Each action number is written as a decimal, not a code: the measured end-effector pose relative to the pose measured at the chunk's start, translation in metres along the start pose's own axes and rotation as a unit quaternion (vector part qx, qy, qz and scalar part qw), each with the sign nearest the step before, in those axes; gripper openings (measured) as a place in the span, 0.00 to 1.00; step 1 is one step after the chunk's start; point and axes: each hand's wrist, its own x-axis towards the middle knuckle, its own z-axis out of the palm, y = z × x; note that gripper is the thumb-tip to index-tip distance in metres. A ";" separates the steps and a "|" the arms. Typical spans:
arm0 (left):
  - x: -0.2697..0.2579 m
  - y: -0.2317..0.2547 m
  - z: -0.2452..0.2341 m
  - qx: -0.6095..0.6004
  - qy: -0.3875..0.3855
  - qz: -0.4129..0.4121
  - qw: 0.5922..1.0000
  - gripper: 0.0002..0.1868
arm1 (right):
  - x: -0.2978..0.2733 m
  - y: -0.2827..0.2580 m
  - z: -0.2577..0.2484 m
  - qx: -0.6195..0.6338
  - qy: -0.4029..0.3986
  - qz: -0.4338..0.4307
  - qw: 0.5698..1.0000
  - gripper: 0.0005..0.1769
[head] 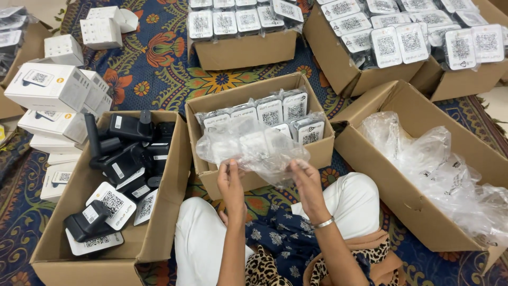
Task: The person packs electronic devices with QR code labels from plastic bags into a cardboard box.
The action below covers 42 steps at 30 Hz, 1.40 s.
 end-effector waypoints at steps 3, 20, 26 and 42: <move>-0.003 0.009 0.003 0.005 -0.004 -0.059 0.998 0.16 | -0.001 -0.050 0.010 0.377 -0.067 0.020 0.924 0.14; -0.046 0.020 0.058 0.177 -0.251 0.007 0.951 0.23 | 0.018 -0.017 -0.027 0.273 -0.114 0.155 0.942 0.36; -0.049 0.031 0.045 0.257 -0.344 0.023 0.903 0.23 | 0.011 -0.076 0.003 0.023 -0.254 -0.096 0.962 0.37; 0.009 0.064 0.056 0.491 -0.259 0.006 0.832 0.13 | -0.004 -0.060 0.007 -0.477 -0.368 0.058 0.796 0.42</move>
